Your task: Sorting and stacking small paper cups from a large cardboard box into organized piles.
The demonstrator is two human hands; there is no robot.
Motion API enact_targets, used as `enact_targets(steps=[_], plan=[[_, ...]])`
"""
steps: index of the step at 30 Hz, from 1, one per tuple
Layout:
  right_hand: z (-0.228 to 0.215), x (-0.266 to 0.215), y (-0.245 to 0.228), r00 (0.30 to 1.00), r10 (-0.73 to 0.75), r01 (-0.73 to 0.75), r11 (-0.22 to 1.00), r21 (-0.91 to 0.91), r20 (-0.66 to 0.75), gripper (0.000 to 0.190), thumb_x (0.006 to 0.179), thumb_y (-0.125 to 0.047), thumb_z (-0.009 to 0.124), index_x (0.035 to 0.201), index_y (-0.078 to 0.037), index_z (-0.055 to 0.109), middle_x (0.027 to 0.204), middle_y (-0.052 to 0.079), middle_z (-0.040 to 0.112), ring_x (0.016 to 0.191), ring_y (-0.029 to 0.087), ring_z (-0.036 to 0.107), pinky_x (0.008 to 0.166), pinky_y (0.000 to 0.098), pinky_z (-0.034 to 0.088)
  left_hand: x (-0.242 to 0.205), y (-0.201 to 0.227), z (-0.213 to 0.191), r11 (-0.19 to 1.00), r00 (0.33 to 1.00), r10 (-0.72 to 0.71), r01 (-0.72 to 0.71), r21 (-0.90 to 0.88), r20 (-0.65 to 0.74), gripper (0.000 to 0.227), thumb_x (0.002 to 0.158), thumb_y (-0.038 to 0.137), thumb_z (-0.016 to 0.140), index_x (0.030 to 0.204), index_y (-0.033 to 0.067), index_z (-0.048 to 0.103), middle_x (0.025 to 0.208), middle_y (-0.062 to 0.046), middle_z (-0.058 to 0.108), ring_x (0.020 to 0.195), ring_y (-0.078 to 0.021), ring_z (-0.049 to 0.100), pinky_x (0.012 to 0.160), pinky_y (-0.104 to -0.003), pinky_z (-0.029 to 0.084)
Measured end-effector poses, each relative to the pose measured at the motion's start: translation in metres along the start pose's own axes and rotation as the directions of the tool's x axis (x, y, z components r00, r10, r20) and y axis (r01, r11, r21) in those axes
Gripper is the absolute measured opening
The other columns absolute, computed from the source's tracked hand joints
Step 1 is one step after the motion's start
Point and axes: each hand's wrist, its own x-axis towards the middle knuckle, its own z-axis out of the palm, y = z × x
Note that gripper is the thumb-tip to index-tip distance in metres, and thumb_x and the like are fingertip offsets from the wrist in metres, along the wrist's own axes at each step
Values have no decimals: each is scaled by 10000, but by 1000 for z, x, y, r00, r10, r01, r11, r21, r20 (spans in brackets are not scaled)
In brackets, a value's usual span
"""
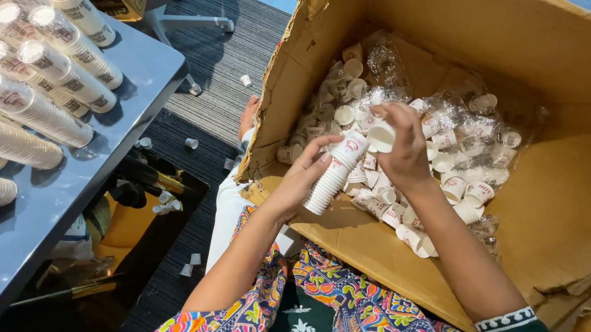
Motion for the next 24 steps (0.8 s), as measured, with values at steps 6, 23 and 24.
enact_targets(steps=[6,23,24], plan=[[-5,11,-22,937,-247,311,913,-265,248,767,880,94,679,1545,-113,359,1213,136,671,1207,352,643,945,458,548,20,-57,-35,969,984,168,-155,192,-57,277,1129,273,586,1302,102,455,1071,-64,619,828,-109,641,624,-277,553],[36,-27,20,985,-66,83,991,-104,162,852,853,136,630,1608,-105,316,1596,164,454,1413,376,493,1205,467,459,19,-41,-18,794,943,327,-236,561,-65,463,1097,319,565,1455,29,517,1167,-134,636,932,-167,595,742,-332,496],[38,-31,28,988,104,-86,984,-155,112,893,846,125,682,1631,-105,322,1581,143,449,1418,383,476,1221,486,439,17,-33,-9,914,980,73,8,405,-184,487,1033,365,562,1407,53,563,965,-79,692,668,-114,630,545,-279,537]])
